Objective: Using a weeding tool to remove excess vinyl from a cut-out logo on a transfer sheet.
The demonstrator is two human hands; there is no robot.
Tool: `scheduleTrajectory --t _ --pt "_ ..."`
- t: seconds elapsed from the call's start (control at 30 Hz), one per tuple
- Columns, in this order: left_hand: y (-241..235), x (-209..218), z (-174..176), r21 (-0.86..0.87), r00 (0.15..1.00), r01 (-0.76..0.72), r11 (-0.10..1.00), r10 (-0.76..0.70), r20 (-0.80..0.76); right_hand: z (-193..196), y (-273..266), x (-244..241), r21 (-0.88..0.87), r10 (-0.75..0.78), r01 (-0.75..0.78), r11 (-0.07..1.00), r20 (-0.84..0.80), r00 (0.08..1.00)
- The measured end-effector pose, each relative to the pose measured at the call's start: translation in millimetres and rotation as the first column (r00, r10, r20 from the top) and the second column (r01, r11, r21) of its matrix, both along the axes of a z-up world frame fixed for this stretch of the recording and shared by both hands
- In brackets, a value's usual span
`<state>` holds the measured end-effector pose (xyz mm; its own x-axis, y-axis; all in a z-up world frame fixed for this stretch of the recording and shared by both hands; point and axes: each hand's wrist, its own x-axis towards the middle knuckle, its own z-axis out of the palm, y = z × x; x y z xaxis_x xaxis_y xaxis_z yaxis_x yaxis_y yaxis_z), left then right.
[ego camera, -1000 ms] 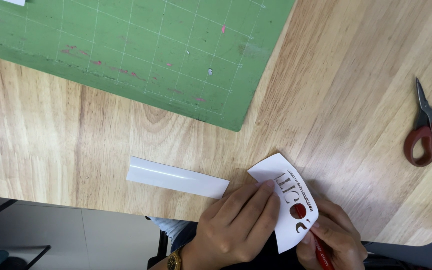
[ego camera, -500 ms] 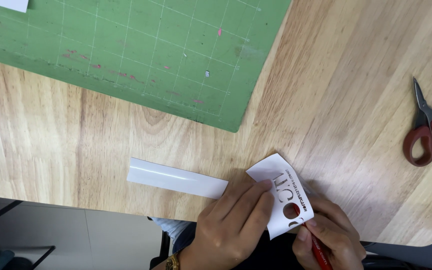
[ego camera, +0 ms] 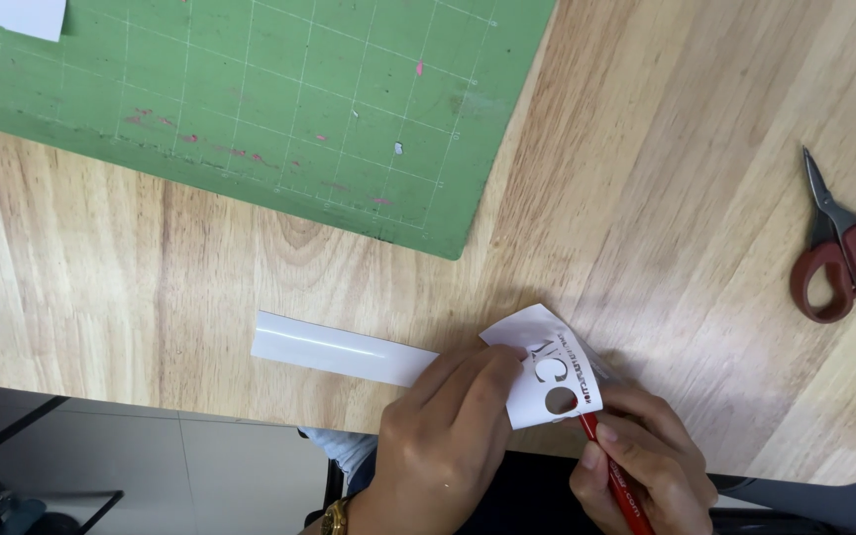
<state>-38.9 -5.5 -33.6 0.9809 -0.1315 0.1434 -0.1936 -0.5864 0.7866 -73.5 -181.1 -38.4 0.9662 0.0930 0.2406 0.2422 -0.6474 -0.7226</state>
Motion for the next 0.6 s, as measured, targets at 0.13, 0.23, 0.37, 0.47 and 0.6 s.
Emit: scheduleTrajectory --t 0.13,0.23,0.37,0.47,0.6 --pt "2 -2 -2 -0.014 0.997 -0.002 1.0 0.001 -0.073 2 2 3 -0.024 0.003 -0.002 1.0 0.019 1.0" --pt "1 6 6 0.077 0.996 0.019 0.997 -0.012 -0.089 0 -3 1 -0.026 0.016 -0.016 1.0 0.017 1.0" --pt "-1 16 14 0.162 0.985 0.173 0.971 -0.171 -0.027 -4 -10 -4 0.005 0.054 -0.054 0.999 0.056 0.997" --pt "-1 19 16 0.112 0.969 0.248 0.962 -0.248 -0.009 -8 -6 0 0.065 0.022 -0.029 0.997 0.11 0.994" --pt "-2 18 13 -0.022 0.985 0.141 0.99 -0.143 -0.092 -5 -4 2 0.149 -0.003 -0.017 0.989 0.139 0.99"
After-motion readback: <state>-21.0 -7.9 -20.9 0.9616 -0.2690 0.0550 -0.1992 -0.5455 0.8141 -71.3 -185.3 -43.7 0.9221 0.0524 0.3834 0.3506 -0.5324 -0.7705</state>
